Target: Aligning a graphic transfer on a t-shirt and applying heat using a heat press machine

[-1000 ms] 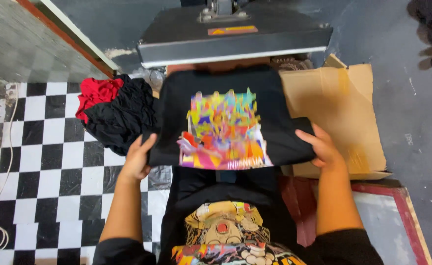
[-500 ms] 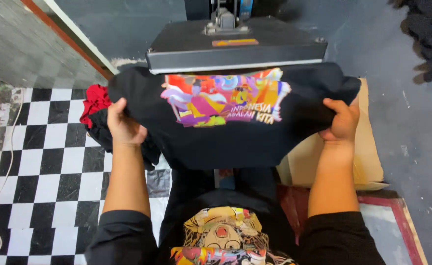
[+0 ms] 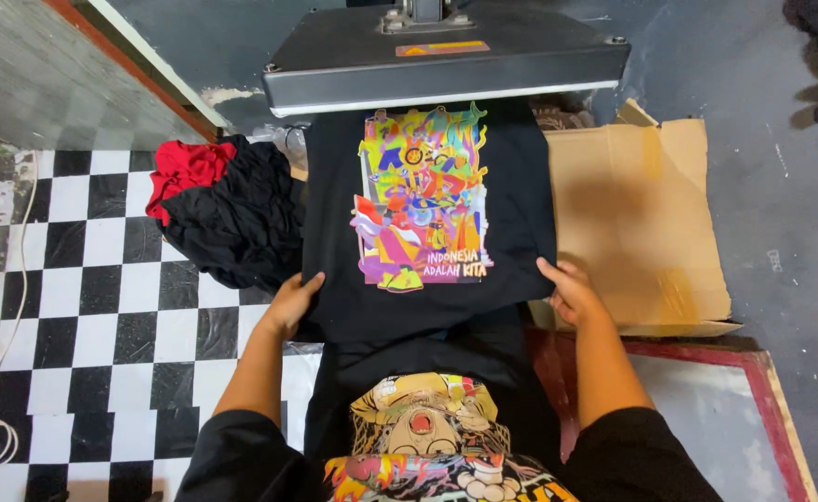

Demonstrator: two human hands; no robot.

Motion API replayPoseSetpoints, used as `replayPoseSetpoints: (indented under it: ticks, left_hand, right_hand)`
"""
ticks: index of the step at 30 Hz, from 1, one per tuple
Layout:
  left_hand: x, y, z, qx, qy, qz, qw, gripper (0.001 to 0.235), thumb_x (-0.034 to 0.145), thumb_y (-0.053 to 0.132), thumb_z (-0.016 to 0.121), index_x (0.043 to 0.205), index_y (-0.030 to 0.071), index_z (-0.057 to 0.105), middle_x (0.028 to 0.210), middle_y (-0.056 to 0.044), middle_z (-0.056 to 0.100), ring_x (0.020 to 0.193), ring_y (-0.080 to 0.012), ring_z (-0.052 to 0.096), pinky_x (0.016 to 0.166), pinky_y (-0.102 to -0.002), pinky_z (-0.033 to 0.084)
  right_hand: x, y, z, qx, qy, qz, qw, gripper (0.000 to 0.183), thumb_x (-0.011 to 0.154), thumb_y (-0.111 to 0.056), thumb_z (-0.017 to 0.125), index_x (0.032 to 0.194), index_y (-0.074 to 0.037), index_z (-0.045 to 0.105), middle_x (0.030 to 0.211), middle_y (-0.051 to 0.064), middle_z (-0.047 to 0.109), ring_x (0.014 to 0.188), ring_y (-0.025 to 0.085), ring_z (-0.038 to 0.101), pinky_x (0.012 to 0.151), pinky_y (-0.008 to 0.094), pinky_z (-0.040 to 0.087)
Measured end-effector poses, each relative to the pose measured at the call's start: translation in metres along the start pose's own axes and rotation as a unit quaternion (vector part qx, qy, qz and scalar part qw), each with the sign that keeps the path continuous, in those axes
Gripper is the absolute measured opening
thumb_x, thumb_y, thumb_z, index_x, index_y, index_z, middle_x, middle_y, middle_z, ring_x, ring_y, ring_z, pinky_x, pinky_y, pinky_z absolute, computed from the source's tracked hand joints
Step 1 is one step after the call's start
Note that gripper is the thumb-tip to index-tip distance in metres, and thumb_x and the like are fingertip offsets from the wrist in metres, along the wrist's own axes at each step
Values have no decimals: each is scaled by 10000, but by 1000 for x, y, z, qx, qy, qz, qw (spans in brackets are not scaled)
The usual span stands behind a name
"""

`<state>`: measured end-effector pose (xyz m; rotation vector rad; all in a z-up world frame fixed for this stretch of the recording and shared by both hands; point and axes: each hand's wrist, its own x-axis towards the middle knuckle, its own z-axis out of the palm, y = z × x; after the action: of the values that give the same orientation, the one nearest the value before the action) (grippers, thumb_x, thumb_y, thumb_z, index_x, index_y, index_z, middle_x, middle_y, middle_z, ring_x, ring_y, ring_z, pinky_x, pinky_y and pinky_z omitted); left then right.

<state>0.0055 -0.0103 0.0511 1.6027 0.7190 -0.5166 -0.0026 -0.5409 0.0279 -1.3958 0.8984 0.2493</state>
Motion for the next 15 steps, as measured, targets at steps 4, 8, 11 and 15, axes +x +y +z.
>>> replayPoseSetpoints:
  ticks: [4,8,11,15]
  left_hand:
    - [-11,-14,-3,-22,0,-3,1000,467,979,370,729,1265,7,666,1028,-272,703,929,-390,699,740,-545,593]
    - [-17,-23,-3,169,44,-1,985,630,964,612,665,1259,56,693,1131,-229,718,1135,-377,672,909,-516,552]
    - [-25,-31,-3,217,45,-3,975,653,958,652,641,1237,65,697,1146,-229,718,1176,-397,657,959,-521,534]
    - [-21,-39,-7,262,66,2,963,670,970,660,616,1260,57,657,1203,-240,702,1238,-410,624,1014,-533,511]
  right_hand:
    - [11,7,-25,-3,21,-72,997,329,903,-384,835,1020,-161,623,836,24,601,613,158,673,387,220,471]
    - [37,24,-50,-116,129,-82,981,363,936,-444,798,1100,-148,666,929,67,620,756,236,631,440,329,440]
    - [56,38,-59,-200,178,-109,957,340,950,-461,784,1080,-156,710,952,78,668,828,279,646,514,396,467]
    - [54,49,-53,-285,150,-130,938,434,906,-491,814,1106,-118,714,964,121,716,936,334,700,741,469,549]
